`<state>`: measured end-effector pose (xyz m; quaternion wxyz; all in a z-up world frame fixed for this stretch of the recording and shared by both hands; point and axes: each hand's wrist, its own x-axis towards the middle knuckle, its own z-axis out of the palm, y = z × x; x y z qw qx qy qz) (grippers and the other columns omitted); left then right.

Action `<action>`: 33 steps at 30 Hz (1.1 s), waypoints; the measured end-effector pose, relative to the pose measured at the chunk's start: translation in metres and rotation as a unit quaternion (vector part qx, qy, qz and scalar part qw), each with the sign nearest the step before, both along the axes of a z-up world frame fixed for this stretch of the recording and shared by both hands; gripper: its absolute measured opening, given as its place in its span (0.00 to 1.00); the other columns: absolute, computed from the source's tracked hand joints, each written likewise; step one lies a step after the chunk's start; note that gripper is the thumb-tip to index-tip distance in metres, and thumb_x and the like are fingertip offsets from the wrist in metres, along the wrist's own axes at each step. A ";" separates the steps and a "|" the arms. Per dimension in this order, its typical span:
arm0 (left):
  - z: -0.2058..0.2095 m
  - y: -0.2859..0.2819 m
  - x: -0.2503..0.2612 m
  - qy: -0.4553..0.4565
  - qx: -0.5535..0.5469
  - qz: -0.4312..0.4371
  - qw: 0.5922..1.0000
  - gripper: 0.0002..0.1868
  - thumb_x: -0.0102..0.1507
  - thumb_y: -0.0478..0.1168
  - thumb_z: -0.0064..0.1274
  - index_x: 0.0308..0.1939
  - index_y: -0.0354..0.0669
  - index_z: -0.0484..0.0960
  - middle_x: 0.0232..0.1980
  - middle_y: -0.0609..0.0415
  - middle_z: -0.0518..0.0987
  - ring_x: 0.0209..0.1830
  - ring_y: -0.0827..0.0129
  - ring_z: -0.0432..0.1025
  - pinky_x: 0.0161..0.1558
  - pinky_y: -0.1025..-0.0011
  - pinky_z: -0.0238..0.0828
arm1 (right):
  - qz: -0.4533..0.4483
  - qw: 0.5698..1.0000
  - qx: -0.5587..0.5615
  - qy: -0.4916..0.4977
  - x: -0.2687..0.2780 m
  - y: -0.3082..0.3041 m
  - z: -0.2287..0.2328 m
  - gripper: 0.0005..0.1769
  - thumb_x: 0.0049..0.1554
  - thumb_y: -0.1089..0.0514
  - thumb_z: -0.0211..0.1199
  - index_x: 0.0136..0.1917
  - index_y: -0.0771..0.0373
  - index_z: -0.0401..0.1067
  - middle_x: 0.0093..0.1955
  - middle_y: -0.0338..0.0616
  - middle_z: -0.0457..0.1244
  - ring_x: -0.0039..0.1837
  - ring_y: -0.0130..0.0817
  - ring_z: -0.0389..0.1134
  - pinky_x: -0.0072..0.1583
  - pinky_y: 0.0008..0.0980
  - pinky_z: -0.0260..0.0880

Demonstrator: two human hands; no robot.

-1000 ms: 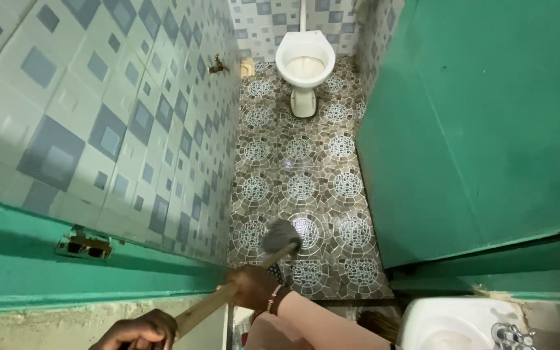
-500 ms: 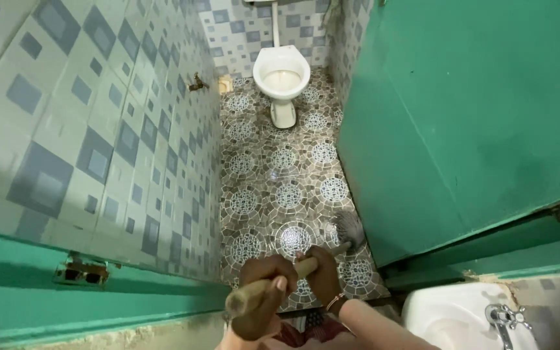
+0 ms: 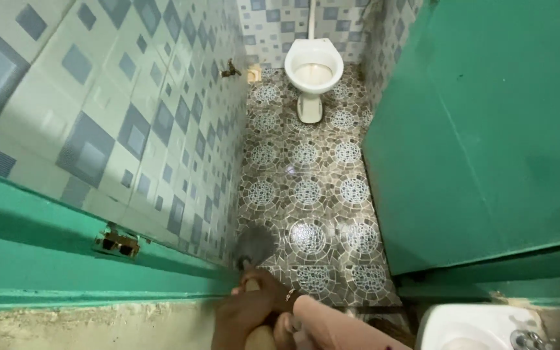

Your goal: The recorder is mopping the tiled floor of a bathroom.

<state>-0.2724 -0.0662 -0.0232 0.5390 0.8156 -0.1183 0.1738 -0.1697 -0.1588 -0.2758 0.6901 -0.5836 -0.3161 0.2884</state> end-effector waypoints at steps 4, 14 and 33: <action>0.036 0.009 -0.020 0.002 0.021 0.074 0.997 0.12 0.61 0.46 0.58 0.29 0.42 0.84 0.28 0.52 0.84 0.29 0.69 0.81 0.43 0.64 0.82 | 0.036 0.986 -0.123 -0.111 -0.007 -0.004 0.056 0.17 0.63 0.47 0.67 0.43 0.62 0.71 0.41 0.49 0.66 0.47 0.42 0.68 0.52 0.42 0.70; -0.048 0.036 0.000 0.009 -0.398 0.029 0.917 0.11 0.69 0.40 0.49 0.38 0.32 0.78 0.25 0.52 0.75 0.24 0.67 0.69 0.28 0.65 0.68 | 0.030 0.906 -0.376 -0.193 0.018 -0.094 0.035 0.09 0.58 0.52 0.62 0.43 0.59 0.77 0.42 0.48 0.71 0.43 0.44 0.73 0.50 0.45 0.73; 0.053 -0.012 -0.007 0.026 -0.182 -0.025 0.983 0.09 0.68 0.31 0.49 0.33 0.35 0.80 0.23 0.56 0.76 0.18 0.78 0.66 0.23 0.75 0.63 | -0.031 0.955 -0.244 -0.163 0.000 -0.071 0.009 0.08 0.55 0.60 0.69 0.42 0.63 0.72 0.45 0.50 0.68 0.47 0.45 0.70 0.51 0.42 0.70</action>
